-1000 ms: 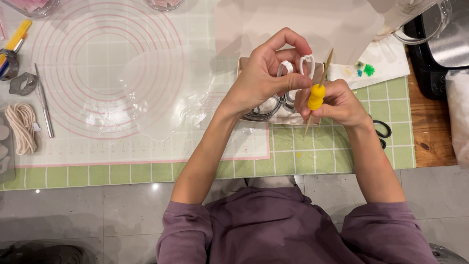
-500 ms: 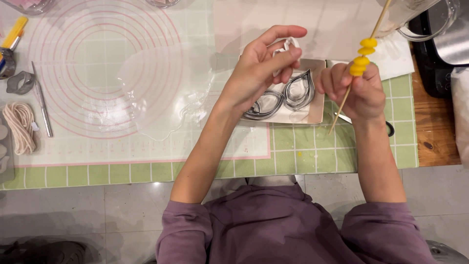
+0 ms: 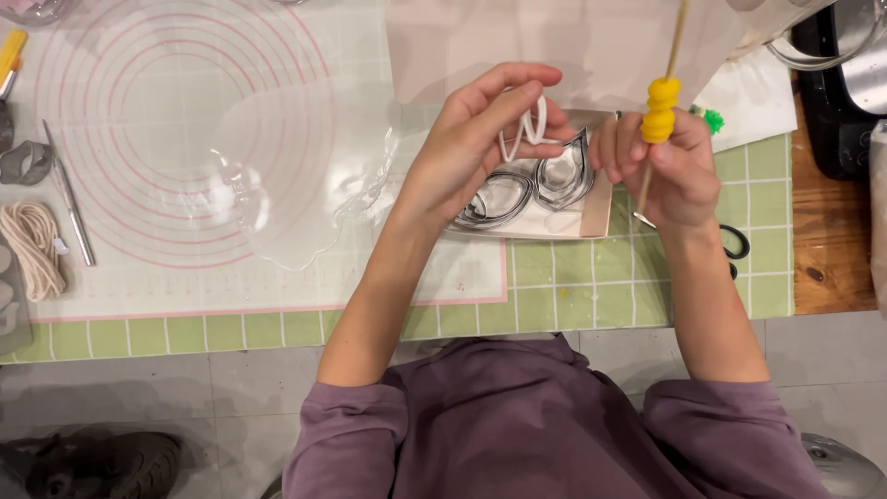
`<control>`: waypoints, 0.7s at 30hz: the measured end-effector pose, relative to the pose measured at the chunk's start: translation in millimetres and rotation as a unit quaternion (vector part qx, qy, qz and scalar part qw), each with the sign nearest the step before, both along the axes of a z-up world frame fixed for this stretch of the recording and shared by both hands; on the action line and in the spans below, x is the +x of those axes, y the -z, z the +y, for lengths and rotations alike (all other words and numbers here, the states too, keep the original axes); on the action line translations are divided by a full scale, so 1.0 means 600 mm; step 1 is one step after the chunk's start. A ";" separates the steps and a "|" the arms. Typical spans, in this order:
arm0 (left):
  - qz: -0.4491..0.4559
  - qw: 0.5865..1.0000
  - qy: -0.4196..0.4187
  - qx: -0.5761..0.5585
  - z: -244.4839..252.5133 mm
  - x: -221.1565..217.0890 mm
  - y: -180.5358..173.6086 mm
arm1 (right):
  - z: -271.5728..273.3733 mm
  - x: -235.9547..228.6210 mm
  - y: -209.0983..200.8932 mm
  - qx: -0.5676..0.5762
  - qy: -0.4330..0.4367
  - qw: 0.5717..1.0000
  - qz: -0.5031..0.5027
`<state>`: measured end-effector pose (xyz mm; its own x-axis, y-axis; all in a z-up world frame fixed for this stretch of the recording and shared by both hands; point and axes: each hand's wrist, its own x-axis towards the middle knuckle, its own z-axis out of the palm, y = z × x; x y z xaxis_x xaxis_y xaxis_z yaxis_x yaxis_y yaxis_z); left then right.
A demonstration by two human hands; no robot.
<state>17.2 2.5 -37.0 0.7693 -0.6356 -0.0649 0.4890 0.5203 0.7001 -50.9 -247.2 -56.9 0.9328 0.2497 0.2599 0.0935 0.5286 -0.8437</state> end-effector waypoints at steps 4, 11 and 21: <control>0.039 0.999 0.021 0.011 -0.008 -0.005 -0.017 | -0.006 0.001 0.008 -0.001 -0.003 1.000 0.009; 0.043 0.998 0.048 0.014 -0.012 0.004 0.009 | -0.011 0.005 0.017 0.037 -0.002 0.999 0.030; -0.034 0.983 0.048 0.174 -0.007 0.003 -0.013 | -0.017 0.004 0.023 0.019 0.017 0.999 0.042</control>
<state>18.7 -1.8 -29.2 0.7175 -0.6535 -0.2411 0.4693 0.1977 0.8606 -48.6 -257.2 -71.0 0.9593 0.2093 0.1894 0.0420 0.5577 -0.8290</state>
